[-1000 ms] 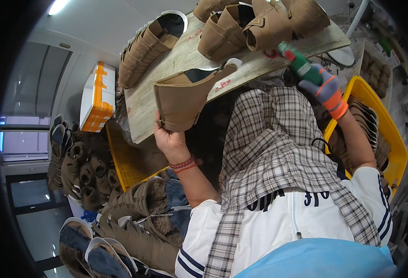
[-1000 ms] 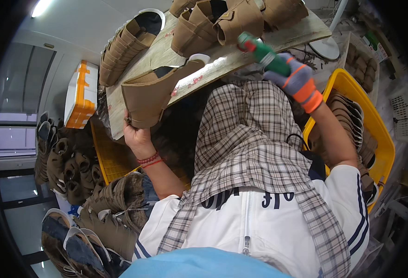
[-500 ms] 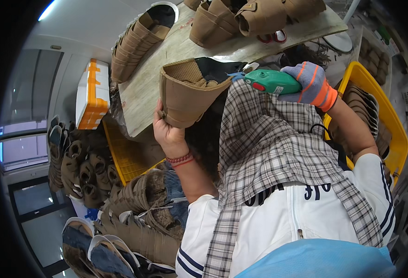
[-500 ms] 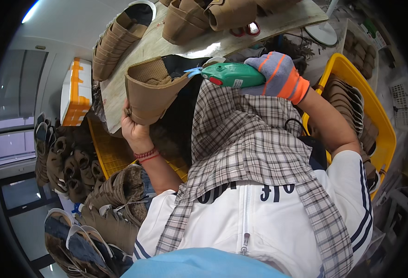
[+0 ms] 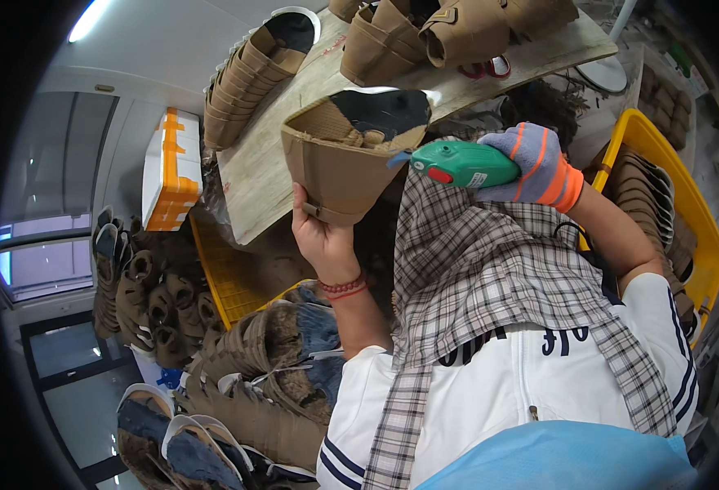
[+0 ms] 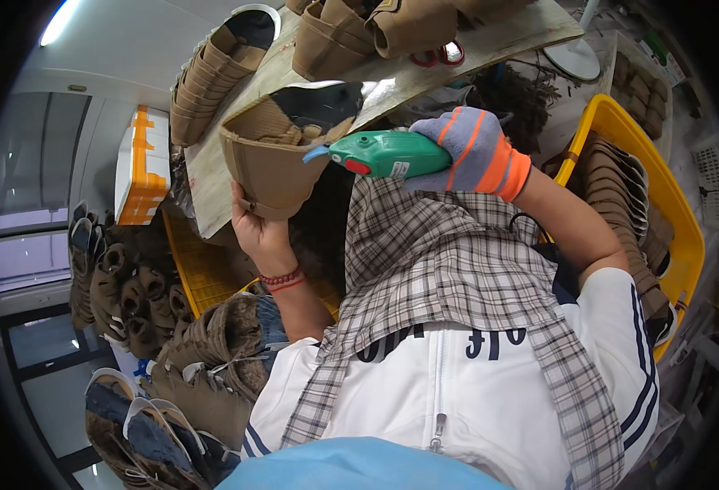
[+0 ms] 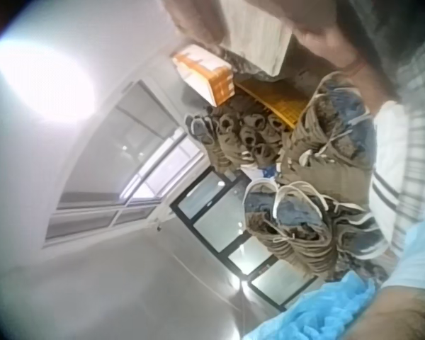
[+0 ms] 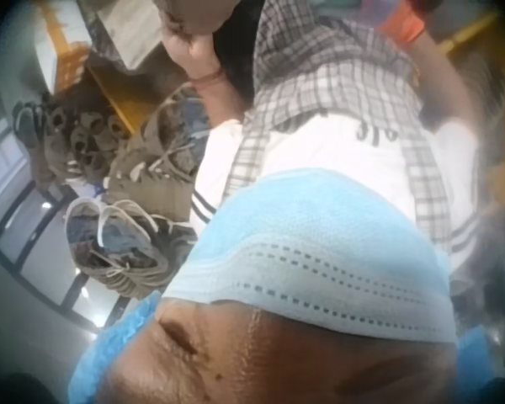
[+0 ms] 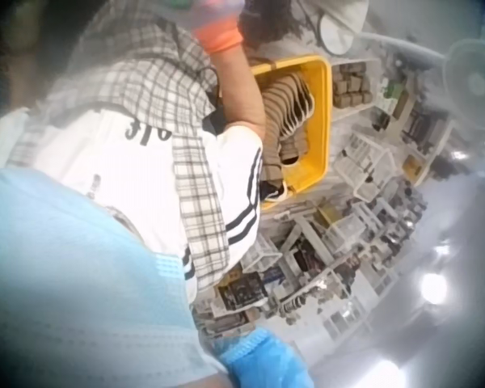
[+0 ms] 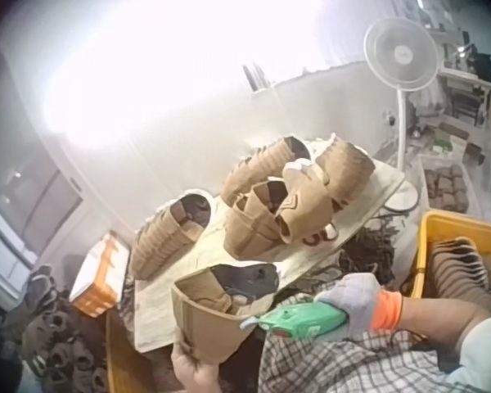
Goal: The person trims the edges of brown shoe uppers using scissors and a green handheld tool. They repeatedly pick up shoe uppers from a yellow crate, trim the edges, and place them on a table. The person wears orange and gray gloves and works at a cluttered workstation.
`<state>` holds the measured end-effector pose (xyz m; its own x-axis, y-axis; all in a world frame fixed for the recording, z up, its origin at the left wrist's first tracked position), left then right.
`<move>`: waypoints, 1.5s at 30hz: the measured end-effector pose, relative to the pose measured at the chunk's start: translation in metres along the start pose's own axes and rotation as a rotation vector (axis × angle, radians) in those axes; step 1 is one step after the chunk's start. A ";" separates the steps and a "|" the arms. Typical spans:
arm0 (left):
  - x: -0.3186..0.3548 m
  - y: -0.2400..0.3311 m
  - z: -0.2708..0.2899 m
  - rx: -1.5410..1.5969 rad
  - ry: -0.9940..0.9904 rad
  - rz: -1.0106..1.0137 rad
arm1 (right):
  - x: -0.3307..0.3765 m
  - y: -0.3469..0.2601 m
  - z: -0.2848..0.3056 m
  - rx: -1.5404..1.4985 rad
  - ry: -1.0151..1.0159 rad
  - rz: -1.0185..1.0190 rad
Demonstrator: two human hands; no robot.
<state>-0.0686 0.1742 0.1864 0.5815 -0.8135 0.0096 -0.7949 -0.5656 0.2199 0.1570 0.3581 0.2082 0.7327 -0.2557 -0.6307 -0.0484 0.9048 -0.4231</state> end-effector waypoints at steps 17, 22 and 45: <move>0.009 -0.017 -0.005 -0.766 -0.154 -0.556 | -0.034 -0.008 -0.025 -0.248 -0.014 -0.200; 0.010 -0.019 0.005 -1.472 0.041 -0.775 | -0.037 -0.006 -0.025 -0.298 0.001 -0.295; 0.008 -0.027 0.039 -1.991 -0.113 -1.068 | -0.036 0.048 -0.017 -0.382 0.104 -0.597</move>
<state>-0.0491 0.1774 0.1430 0.4741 -0.4455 -0.7594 0.8677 0.0902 0.4888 0.1169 0.4051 0.1999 0.6407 -0.7182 -0.2714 0.0923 0.4229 -0.9015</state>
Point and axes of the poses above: each hand's wrist, its own x-axis away from the middle knuckle, its own z-axis out of the back of the hand, y = z × x, the point moved 6 cm from there along -x, towards the middle knuckle, and after that the axes turned 1 degree about -z, right-handed, at the moved point
